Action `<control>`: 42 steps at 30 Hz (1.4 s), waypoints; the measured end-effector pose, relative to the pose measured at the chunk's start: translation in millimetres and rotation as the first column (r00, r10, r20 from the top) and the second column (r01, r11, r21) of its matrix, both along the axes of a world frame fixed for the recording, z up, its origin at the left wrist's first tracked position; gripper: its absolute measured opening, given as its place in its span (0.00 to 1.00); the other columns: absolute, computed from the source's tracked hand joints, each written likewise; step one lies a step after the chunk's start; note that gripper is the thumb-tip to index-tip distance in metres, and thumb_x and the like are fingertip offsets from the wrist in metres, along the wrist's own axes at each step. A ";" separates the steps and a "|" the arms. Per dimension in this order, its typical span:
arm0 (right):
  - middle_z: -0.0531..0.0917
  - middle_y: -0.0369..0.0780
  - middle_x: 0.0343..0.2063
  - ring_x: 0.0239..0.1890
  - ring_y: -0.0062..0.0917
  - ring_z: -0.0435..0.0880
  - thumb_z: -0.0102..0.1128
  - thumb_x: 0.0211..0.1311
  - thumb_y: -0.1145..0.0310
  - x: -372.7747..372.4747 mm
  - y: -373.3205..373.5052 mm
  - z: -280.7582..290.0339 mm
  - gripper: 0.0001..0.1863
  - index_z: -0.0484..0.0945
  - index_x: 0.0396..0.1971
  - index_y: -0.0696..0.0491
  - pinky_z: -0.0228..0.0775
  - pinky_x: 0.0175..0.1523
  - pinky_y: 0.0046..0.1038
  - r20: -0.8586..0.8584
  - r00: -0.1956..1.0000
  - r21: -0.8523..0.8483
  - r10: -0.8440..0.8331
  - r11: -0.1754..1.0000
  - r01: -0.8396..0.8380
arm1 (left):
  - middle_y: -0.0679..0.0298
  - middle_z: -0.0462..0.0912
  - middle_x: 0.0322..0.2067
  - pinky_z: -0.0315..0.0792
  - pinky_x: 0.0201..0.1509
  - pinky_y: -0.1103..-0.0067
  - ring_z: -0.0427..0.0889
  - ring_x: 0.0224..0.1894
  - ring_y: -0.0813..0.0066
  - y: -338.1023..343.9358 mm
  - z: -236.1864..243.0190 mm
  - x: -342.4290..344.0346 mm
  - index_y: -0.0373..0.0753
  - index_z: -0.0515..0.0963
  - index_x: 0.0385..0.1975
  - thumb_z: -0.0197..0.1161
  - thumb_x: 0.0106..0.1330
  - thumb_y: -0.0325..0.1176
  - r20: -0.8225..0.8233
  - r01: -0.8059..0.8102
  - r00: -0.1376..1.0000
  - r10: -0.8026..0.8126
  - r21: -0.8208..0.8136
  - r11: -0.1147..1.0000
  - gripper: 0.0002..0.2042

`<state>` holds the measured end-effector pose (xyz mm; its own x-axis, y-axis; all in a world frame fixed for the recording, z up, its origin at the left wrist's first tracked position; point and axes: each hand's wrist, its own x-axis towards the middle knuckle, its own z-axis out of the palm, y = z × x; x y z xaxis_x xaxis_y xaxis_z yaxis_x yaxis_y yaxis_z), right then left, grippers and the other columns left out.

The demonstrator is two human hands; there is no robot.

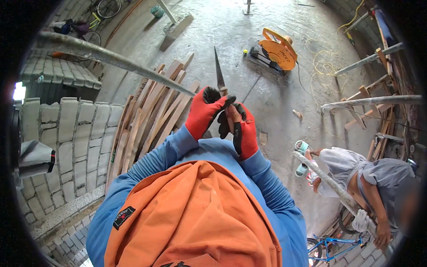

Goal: Use a chop saw to cut a metal rod or component in a construction environment.

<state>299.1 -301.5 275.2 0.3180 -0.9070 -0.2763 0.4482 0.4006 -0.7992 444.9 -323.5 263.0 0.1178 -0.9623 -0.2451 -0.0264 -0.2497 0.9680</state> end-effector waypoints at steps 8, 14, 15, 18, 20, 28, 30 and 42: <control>0.72 0.32 0.20 0.15 0.17 0.69 0.59 0.63 0.48 -32.0 -108.4 -177.8 0.20 0.74 0.37 0.51 0.59 0.18 0.21 -0.182 0.941 0.292 -0.284 0.899 0.328 | 0.60 0.82 0.27 0.78 0.35 0.75 0.81 0.28 0.73 -69.7 -68.4 12.1 0.33 0.75 0.32 0.57 0.70 0.30 -0.451 -0.144 0.869 0.204 0.163 0.976 0.07; 0.72 0.31 0.21 0.16 0.16 0.69 0.59 0.63 0.46 -72.5 -144.0 -238.4 0.24 0.77 0.45 0.52 0.59 0.19 0.20 -0.455 0.839 0.334 -0.298 0.816 0.471 | 0.69 0.68 0.15 0.70 0.19 0.77 0.65 0.13 0.80 -180.9 -117.2 64.5 0.42 0.68 0.23 0.49 0.75 0.44 -0.221 -0.015 0.973 0.065 0.222 0.975 0.17; 0.72 0.31 0.20 0.16 0.15 0.68 0.58 0.63 0.46 -71.4 -157.8 -229.0 0.25 0.78 0.46 0.53 0.58 0.19 0.20 -0.455 0.832 0.319 -0.316 0.815 0.484 | 0.70 0.67 0.14 0.69 0.17 0.78 0.65 0.13 0.80 -203.6 -128.3 71.2 0.41 0.72 0.26 0.46 0.75 0.41 -0.206 -0.016 0.975 0.079 0.289 0.957 0.16; 0.70 0.30 0.18 0.15 0.14 0.67 0.56 0.64 0.45 -63.1 -185.6 -197.6 0.27 0.76 0.50 0.53 0.58 0.19 0.20 -0.431 0.861 0.305 -0.271 0.854 0.421 | 0.69 0.67 0.17 0.74 0.20 0.73 0.66 0.15 0.79 -257.9 -177.3 86.7 0.38 0.74 0.39 0.47 0.74 0.39 -0.162 0.111 0.985 -0.059 0.337 0.935 0.13; 0.68 0.29 0.16 0.14 0.13 0.66 0.55 0.64 0.44 -45.2 -203.3 -167.2 0.30 0.74 0.52 0.55 0.57 0.18 0.20 -0.400 0.844 0.313 -0.358 0.812 0.493 | 0.63 0.74 0.26 0.79 0.26 0.69 0.76 0.21 0.73 -286.6 -143.1 61.8 0.37 0.71 0.53 0.46 0.71 0.31 -0.205 0.191 0.972 -0.114 0.414 0.890 0.14; 0.70 0.31 0.14 0.12 0.13 0.66 0.49 0.70 0.49 -22.8 -310.6 -133.7 0.24 0.77 0.42 0.57 0.57 0.15 0.19 0.195 0.856 0.317 -0.479 0.857 0.407 | 0.55 0.82 0.43 0.79 0.47 0.72 0.84 0.43 0.66 -409.4 -133.5 4.9 0.32 0.74 0.52 0.53 0.72 0.33 -0.422 0.564 0.789 -0.446 0.208 0.799 0.14; 0.69 0.31 0.13 0.11 0.13 0.64 0.46 0.72 0.50 -29.5 -344.4 -122.2 0.25 0.77 0.45 0.59 0.55 0.15 0.18 0.175 0.867 0.325 -0.468 0.858 0.397 | 0.55 0.83 0.41 0.79 0.46 0.73 0.85 0.40 0.67 -443.5 -132.3 2.8 0.31 0.74 0.51 0.53 0.73 0.33 -0.355 0.689 0.704 -0.615 0.130 0.713 0.14; 0.68 0.31 0.14 0.12 0.15 0.65 0.48 0.71 0.53 -39.2 -499.7 -76.6 0.20 0.75 0.41 0.57 0.57 0.17 0.19 0.058 0.876 0.258 -0.479 0.855 0.450 | 0.58 0.82 0.42 0.78 0.46 0.76 0.84 0.41 0.70 -584.9 -101.9 -10.3 0.30 0.74 0.51 0.52 0.72 0.30 -0.293 0.696 0.712 -0.639 0.168 0.698 0.13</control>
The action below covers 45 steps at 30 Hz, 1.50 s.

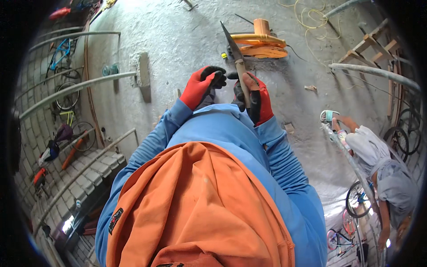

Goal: Use a chop saw to cut a metal rod or component in a construction environment.

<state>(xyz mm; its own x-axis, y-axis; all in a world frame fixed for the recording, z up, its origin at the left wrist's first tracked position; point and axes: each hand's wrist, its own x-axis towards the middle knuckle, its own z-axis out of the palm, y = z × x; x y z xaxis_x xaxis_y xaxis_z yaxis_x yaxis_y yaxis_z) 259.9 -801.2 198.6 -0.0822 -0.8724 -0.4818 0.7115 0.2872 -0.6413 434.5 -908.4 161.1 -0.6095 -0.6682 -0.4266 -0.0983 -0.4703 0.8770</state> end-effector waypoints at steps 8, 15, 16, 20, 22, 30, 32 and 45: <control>0.71 0.31 0.17 0.14 0.13 0.66 0.57 0.68 0.54 7.7 -58.5 -2.2 0.16 0.76 0.38 0.54 0.56 0.18 0.19 -0.138 0.953 0.077 -0.269 0.957 0.281 | 0.57 0.83 0.37 0.77 0.42 0.76 0.84 0.39 0.69 -109.3 -28.9 -19.8 0.31 0.75 0.48 0.52 0.71 0.30 0.050 0.244 0.967 -0.252 0.127 0.962 0.12; 0.72 0.30 0.18 0.15 0.11 0.66 0.56 0.68 0.58 64.6 -137.1 -11.9 0.15 0.77 0.40 0.56 0.55 0.19 0.16 -0.337 0.771 0.057 -0.540 0.806 0.590 | 0.55 0.83 0.35 0.73 0.45 0.72 0.81 0.39 0.67 -231.7 -193.9 21.1 0.37 0.79 0.45 0.55 0.69 0.41 0.365 0.890 0.447 -0.817 -0.088 0.447 0.15; 0.72 0.30 0.18 0.15 0.11 0.66 0.56 0.68 0.58 76.6 -149.0 -10.8 0.15 0.77 0.40 0.56 0.55 0.19 0.16 -0.354 0.736 0.068 -0.577 0.768 0.636 | 0.52 0.83 0.37 0.74 0.48 0.69 0.82 0.42 0.61 -248.1 -196.2 22.9 0.37 0.79 0.45 0.54 0.69 0.43 0.403 0.960 0.277 -0.873 -0.078 0.269 0.17; 0.73 0.30 0.19 0.16 0.11 0.67 0.59 0.66 0.62 144.0 -189.0 2.2 0.13 0.76 0.43 0.56 0.56 0.20 0.17 -0.375 0.531 0.141 -0.759 0.520 0.843 | 0.47 0.80 0.48 0.71 0.56 0.63 0.79 0.51 0.48 -279.7 -220.5 82.4 0.35 0.78 0.48 0.49 0.70 0.50 0.453 0.976 -0.190 -0.871 -0.006 -0.216 0.23; 0.75 0.31 0.20 0.17 0.12 0.68 0.59 0.66 0.62 176.4 -204.2 16.6 0.13 0.76 0.42 0.56 0.58 0.21 0.18 -0.459 0.453 0.142 -0.765 0.440 0.887 | 0.46 0.81 0.46 0.71 0.55 0.65 0.79 0.50 0.51 -284.8 -204.9 102.1 0.34 0.76 0.50 0.49 0.72 0.44 0.409 0.950 -0.303 -0.861 0.055 -0.307 0.20; 0.76 0.33 0.22 0.17 0.13 0.70 0.60 0.65 0.62 261.0 -220.5 28.7 0.14 0.75 0.39 0.57 0.59 0.22 0.19 -0.640 0.302 0.166 -0.706 0.256 0.952 | 0.48 0.81 0.46 0.72 0.54 0.64 0.79 0.50 0.50 -307.8 -173.7 164.8 0.35 0.78 0.47 0.48 0.71 0.51 0.275 0.831 -0.545 -0.792 0.058 -0.553 0.24; 0.76 0.33 0.21 0.17 0.13 0.70 0.61 0.65 0.60 276.5 -216.4 17.3 0.14 0.75 0.38 0.57 0.59 0.22 0.19 -0.563 0.256 0.190 -0.786 0.178 0.966 | 0.48 0.81 0.46 0.71 0.54 0.64 0.78 0.51 0.49 -310.1 -169.8 173.7 0.36 0.78 0.47 0.47 0.71 0.53 0.318 0.781 -0.595 -0.738 0.015 -0.624 0.24; 0.75 0.30 0.19 0.16 0.12 0.70 0.64 0.63 0.59 370.9 -158.5 -174.6 0.15 0.79 0.40 0.56 0.58 0.20 0.18 -0.407 0.106 0.287 -0.907 -0.017 0.958 | 0.57 0.82 0.43 0.78 0.45 0.73 0.83 0.43 0.67 -347.6 -282.3 67.0 0.36 0.73 0.54 0.47 0.75 0.38 0.328 0.948 0.230 -0.916 0.139 0.287 0.16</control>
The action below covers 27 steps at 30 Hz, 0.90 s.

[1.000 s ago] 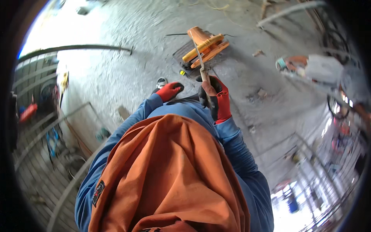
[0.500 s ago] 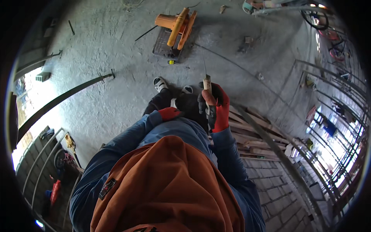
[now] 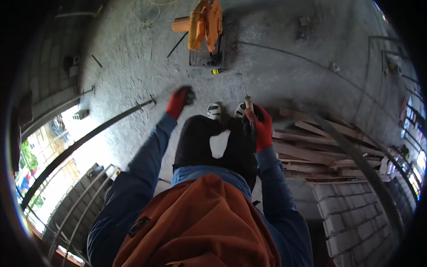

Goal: Use a chop saw to cut a metal rod or component in a construction environment.

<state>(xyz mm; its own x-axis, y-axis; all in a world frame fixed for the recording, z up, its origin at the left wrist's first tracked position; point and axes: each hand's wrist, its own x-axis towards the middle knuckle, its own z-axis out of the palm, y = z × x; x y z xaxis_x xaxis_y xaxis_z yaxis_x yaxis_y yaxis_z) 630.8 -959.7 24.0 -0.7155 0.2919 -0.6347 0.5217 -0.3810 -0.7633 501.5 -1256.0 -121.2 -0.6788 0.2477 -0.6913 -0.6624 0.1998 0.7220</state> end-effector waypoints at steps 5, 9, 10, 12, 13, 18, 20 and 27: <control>0.75 0.30 0.19 0.17 0.11 0.70 0.64 0.63 0.59 14.7 -5.5 -131.3 0.14 0.80 0.39 0.55 0.58 0.21 0.17 0.071 0.987 -0.091 -0.148 0.984 0.154 | 0.54 0.84 0.39 0.75 0.44 0.71 0.84 0.42 0.63 22.1 -84.1 -183.8 0.35 0.77 0.47 0.47 0.74 0.43 -0.544 -0.050 0.826 -0.149 -0.333 0.942 0.18; 0.73 0.28 0.19 0.17 0.10 0.69 0.65 0.62 0.58 -32.6 -49.0 -230.8 0.14 0.80 0.37 0.54 0.58 0.22 0.19 -0.031 0.990 -0.132 -0.137 0.982 0.132 | 0.44 0.82 0.40 0.72 0.49 0.64 0.81 0.45 0.48 -38.5 -145.0 -306.1 0.30 0.77 0.44 0.47 0.70 0.54 -0.611 -0.191 0.770 -0.182 -0.494 0.848 0.27; 0.74 0.29 0.19 0.16 0.12 0.69 0.64 0.62 0.57 -38.4 -48.9 -255.1 0.15 0.80 0.37 0.55 0.58 0.21 0.20 -0.070 0.988 -0.083 -0.140 0.988 0.134 | 0.51 0.81 0.40 0.75 0.43 0.68 0.82 0.41 0.57 -24.5 -154.2 -316.9 0.35 0.74 0.49 0.53 0.70 0.51 -0.474 -0.012 0.859 -0.193 -0.396 0.918 0.23; 0.75 0.30 0.19 0.14 0.13 0.69 0.64 0.61 0.55 -34.3 -27.9 -298.1 0.17 0.80 0.39 0.55 0.58 0.19 0.20 -0.064 0.978 -0.042 -0.201 0.979 0.198 | 0.58 0.81 0.38 0.79 0.38 0.72 0.83 0.35 0.65 67.8 -167.5 -307.4 0.39 0.72 0.53 0.62 0.66 0.46 -0.210 0.122 0.969 -0.130 -0.050 0.991 0.22; 0.75 0.30 0.19 0.14 0.13 0.69 0.64 0.61 0.55 -25.6 -17.9 -323.8 0.17 0.80 0.39 0.55 0.58 0.19 0.20 -0.039 0.969 -0.016 -0.245 0.969 0.245 | 0.58 0.81 0.37 0.79 0.39 0.72 0.83 0.35 0.65 111.7 -164.9 -279.3 0.39 0.72 0.52 0.66 0.64 0.44 -0.093 0.041 0.995 -0.031 0.116 0.992 0.22; 0.74 0.31 0.17 0.14 0.13 0.69 0.62 0.63 0.57 -71.3 -46.4 -398.0 0.14 0.77 0.33 0.54 0.58 0.17 0.20 -0.054 0.954 -0.256 -0.294 0.928 0.271 | 0.63 0.79 0.26 0.77 0.33 0.80 0.80 0.27 0.71 65.4 -150.5 -311.9 0.39 0.75 0.45 0.67 0.61 0.39 -0.158 0.193 0.972 -0.174 0.111 0.975 0.17; 0.73 0.31 0.15 0.14 0.14 0.69 0.61 0.64 0.60 -93.5 -54.7 -409.2 0.13 0.75 0.26 0.53 0.58 0.18 0.21 -0.060 0.960 -0.271 -0.272 0.930 0.246 | 0.63 0.79 0.25 0.76 0.32 0.80 0.80 0.26 0.72 64.3 -131.3 -301.0 0.38 0.76 0.43 0.67 0.61 0.39 -0.193 0.225 0.959 -0.207 0.075 0.972 0.16; 0.71 0.30 0.16 0.15 0.15 0.68 0.61 0.64 0.62 -138.9 -74.9 -476.4 0.11 0.74 0.26 0.52 0.58 0.18 0.22 -0.246 0.932 -0.212 -0.265 0.953 0.215 | 0.66 0.76 0.21 0.70 0.23 0.82 0.74 0.19 0.75 78.2 -114.4 -284.0 0.36 0.77 0.35 0.67 0.61 0.40 -0.246 0.278 0.936 -0.251 0.081 0.957 0.14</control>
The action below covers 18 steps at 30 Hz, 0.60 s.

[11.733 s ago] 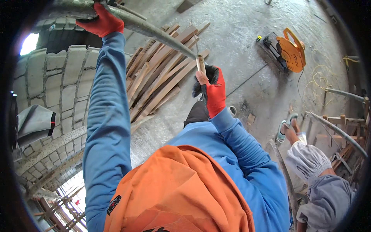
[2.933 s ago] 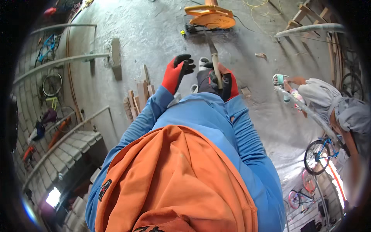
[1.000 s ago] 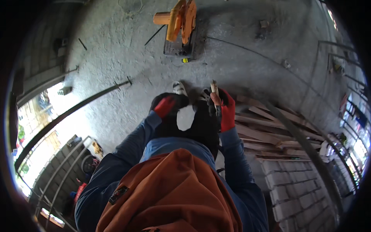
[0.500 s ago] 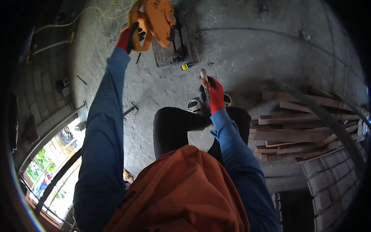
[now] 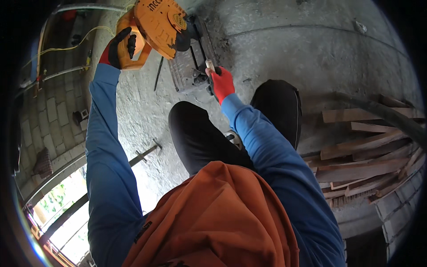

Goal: Use a chop saw to cut a metal rod or component in a construction environment.

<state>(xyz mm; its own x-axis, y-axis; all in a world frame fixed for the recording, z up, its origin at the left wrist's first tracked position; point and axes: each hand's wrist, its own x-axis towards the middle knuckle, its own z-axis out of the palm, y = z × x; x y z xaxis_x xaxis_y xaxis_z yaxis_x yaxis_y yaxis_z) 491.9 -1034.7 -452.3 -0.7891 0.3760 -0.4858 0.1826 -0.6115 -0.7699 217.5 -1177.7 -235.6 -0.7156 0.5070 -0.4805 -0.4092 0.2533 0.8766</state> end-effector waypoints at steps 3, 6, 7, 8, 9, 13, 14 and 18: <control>0.71 0.31 0.16 0.15 0.16 0.69 0.62 0.64 0.61 -1.7 -19.4 -22.3 0.12 0.74 0.25 0.52 0.59 0.18 0.23 -0.013 0.998 -0.021 -0.061 0.998 0.061 | 0.64 0.77 0.24 0.71 0.26 0.80 0.75 0.23 0.73 6.9 -6.2 -8.5 0.36 0.76 0.38 0.66 0.62 0.41 -0.073 0.110 0.991 -0.113 -0.039 0.993 0.14; 0.73 0.32 0.18 0.22 0.18 0.68 0.64 0.61 0.59 6.9 -29.4 -25.4 0.14 0.78 0.28 0.56 0.62 0.28 0.27 0.071 0.997 -0.185 -0.026 0.982 0.039 | 0.63 0.78 0.27 0.72 0.30 0.78 0.76 0.26 0.72 9.1 -3.9 -5.5 0.36 0.75 0.40 0.66 0.62 0.41 -0.285 0.260 0.897 -0.337 -0.276 0.925 0.15; 0.75 0.34 0.20 0.24 0.20 0.70 0.64 0.61 0.59 0.3 -34.5 -33.5 0.15 0.79 0.30 0.57 0.64 0.31 0.28 0.044 0.998 -0.061 -0.047 0.997 0.050 | 0.63 0.78 0.28 0.72 0.31 0.78 0.76 0.27 0.71 6.5 -2.4 -3.1 0.36 0.75 0.41 0.66 0.62 0.41 -0.365 0.290 0.816 -0.449 -0.413 0.863 0.16; 0.76 0.35 0.21 0.25 0.22 0.72 0.64 0.61 0.59 -5.4 -34.4 -34.3 0.15 0.79 0.32 0.57 0.65 0.34 0.29 0.010 0.998 0.069 -0.069 0.995 0.068 | 0.62 0.78 0.29 0.72 0.32 0.77 0.77 0.28 0.70 7.1 0.3 0.9 0.37 0.75 0.42 0.66 0.62 0.41 -0.428 0.294 0.704 -0.567 -0.551 0.781 0.16; 0.78 0.38 0.22 0.28 0.24 0.75 0.64 0.60 0.58 -6.4 -35.1 -35.2 0.16 0.79 0.34 0.58 0.67 0.37 0.31 0.023 0.999 0.119 -0.035 0.992 0.032 | 0.62 0.79 0.30 0.73 0.33 0.76 0.77 0.29 0.70 6.3 2.9 6.5 0.37 0.75 0.43 0.66 0.62 0.41 -0.454 0.276 0.590 -0.668 -0.664 0.695 0.17; 0.79 0.40 0.23 0.28 0.24 0.75 0.64 0.60 0.57 -11.8 -42.1 -32.1 0.16 0.79 0.35 0.57 0.67 0.37 0.31 0.024 0.998 0.256 0.059 0.965 -0.063 | 0.60 0.80 0.34 0.74 0.38 0.74 0.78 0.33 0.67 6.2 14.6 20.5 0.37 0.74 0.46 0.66 0.62 0.41 -0.433 0.174 0.362 -0.826 -0.839 0.516 0.18; 0.80 0.40 0.24 0.28 0.25 0.75 0.64 0.60 0.57 -13.9 -45.1 -34.6 0.16 0.80 0.35 0.57 0.67 0.37 0.31 0.022 0.999 0.259 0.029 0.965 -0.033 | 0.60 0.80 0.34 0.74 0.38 0.74 0.78 0.33 0.67 3.8 12.5 19.2 0.37 0.74 0.46 0.66 0.62 0.41 -0.430 0.176 0.361 -0.827 -0.840 0.514 0.18; 0.81 0.41 0.25 0.28 0.28 0.76 0.64 0.59 0.56 -17.7 -48.8 -39.6 0.16 0.80 0.34 0.56 0.68 0.38 0.32 0.023 1.000 0.213 0.014 0.977 -0.019 | 0.64 0.77 0.25 0.71 0.27 0.80 0.75 0.23 0.73 -11.2 -5.9 -13.3 0.35 0.76 0.41 0.66 0.62 0.41 -0.298 0.220 0.887 -0.354 -0.401 0.889 0.16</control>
<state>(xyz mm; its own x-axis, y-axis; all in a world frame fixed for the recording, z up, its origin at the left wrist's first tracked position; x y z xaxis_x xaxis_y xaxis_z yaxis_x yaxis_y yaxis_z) 474.2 -1083.5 -491.9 -0.7865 0.4596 -0.4126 0.2091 -0.4305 -0.8780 204.2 -1188.9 -241.6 -0.7181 0.5648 -0.4067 0.0493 0.6242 0.7797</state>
